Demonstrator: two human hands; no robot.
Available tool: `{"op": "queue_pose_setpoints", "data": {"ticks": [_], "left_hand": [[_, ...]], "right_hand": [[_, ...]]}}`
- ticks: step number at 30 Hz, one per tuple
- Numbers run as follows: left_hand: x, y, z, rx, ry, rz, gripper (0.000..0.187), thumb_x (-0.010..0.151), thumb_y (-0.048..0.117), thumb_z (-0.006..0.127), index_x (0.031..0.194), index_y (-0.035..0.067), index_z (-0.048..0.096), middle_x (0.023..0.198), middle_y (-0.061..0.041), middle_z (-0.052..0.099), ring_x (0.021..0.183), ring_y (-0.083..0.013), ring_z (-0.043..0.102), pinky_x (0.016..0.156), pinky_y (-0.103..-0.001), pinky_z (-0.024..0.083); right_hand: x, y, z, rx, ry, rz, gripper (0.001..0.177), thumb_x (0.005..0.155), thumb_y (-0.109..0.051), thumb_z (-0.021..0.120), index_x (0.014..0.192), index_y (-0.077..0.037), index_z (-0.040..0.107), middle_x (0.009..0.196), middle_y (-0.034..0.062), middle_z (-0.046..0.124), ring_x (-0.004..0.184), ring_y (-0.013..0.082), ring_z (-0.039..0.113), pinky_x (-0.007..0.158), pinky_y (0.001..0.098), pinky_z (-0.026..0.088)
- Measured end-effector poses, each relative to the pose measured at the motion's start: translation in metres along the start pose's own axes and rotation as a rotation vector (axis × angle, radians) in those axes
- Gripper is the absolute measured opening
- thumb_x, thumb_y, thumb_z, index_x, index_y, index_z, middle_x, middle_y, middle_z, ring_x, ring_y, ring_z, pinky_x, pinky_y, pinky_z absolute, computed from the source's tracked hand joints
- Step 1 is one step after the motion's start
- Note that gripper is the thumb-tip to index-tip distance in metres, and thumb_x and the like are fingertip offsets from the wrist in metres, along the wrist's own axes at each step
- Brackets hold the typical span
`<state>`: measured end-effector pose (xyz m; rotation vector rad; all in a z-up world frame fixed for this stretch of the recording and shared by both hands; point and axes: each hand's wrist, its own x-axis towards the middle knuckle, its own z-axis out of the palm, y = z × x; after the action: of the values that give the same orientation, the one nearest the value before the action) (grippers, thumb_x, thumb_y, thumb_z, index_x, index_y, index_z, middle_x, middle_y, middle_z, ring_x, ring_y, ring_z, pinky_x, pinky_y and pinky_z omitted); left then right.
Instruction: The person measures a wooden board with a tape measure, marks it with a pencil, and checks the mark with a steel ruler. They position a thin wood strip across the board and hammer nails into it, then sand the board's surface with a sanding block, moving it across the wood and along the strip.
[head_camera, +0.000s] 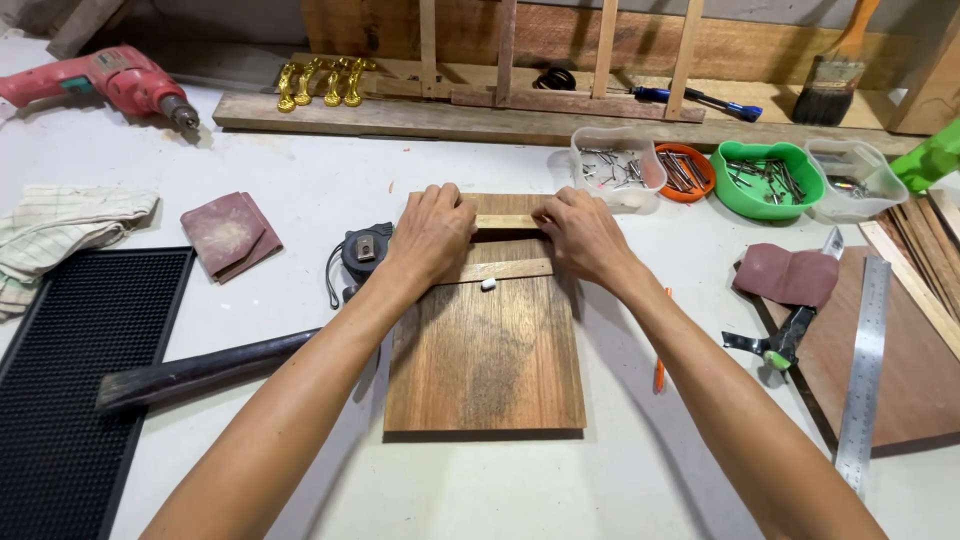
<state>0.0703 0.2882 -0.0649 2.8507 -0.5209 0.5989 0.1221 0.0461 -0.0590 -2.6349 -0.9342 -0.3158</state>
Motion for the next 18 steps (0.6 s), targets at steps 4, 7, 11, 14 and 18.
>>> {"op": "queue_pose_setpoints", "data": {"ticks": [4,7,11,14,18], "left_hand": [[0.017,0.028,0.004,-0.103,-0.021,0.020,0.015,0.092,0.012,0.063,0.096,0.002,0.073,0.094,-0.017,0.062,0.090,-0.0271,0.056,0.085,-0.043,0.046],[0.029,0.066,0.002,-0.140,0.043,0.107,0.016,0.086,0.014,0.064,0.080,0.000,0.070,0.085,-0.019,0.061,0.080,-0.0267,0.056,0.080,-0.045,0.046],[0.042,0.111,0.017,-0.101,-0.270,0.079,0.019,0.082,0.008,0.058,0.064,0.006,0.063,0.063,-0.009,0.056,0.062,-0.0229,0.051,0.082,-0.045,0.045],[0.044,0.142,0.013,-0.160,-0.243,0.112,0.013,0.074,0.007,0.060,0.061,0.006,0.061,0.059,-0.009,0.055,0.053,-0.0217,0.049,0.075,-0.045,0.046],[0.045,0.172,0.020,-0.178,-0.378,0.017,0.010,0.077,0.001,0.058,0.069,0.000,0.064,0.063,-0.011,0.065,0.053,-0.0216,0.057,0.056,-0.043,0.055]], "right_hand": [[-0.028,0.025,-0.021,0.001,0.114,-0.079,0.021,0.096,-0.012,0.066,0.114,-0.004,0.073,0.104,0.0121,0.064,0.099,0.0310,0.059,0.088,0.0425,0.046],[-0.053,0.040,-0.042,-0.013,0.112,-0.091,0.019,0.096,-0.009,0.066,0.113,-0.005,0.073,0.106,0.0107,0.064,0.103,0.0317,0.059,0.089,0.0423,0.047],[-0.087,0.055,-0.057,-0.091,0.084,-0.067,0.027,0.087,-0.002,0.066,0.112,-0.008,0.074,0.108,0.0089,0.064,0.103,0.0304,0.060,0.092,0.0419,0.047],[-0.106,0.062,-0.065,-0.079,0.107,-0.087,0.028,0.087,-0.005,0.070,0.115,-0.008,0.073,0.112,0.0097,0.064,0.104,0.0302,0.060,0.091,0.0427,0.048],[-0.120,0.067,-0.069,-0.101,0.117,-0.007,0.034,0.086,-0.011,0.073,0.120,-0.010,0.072,0.110,0.0107,0.064,0.101,0.0307,0.060,0.088,0.0433,0.048]]}}
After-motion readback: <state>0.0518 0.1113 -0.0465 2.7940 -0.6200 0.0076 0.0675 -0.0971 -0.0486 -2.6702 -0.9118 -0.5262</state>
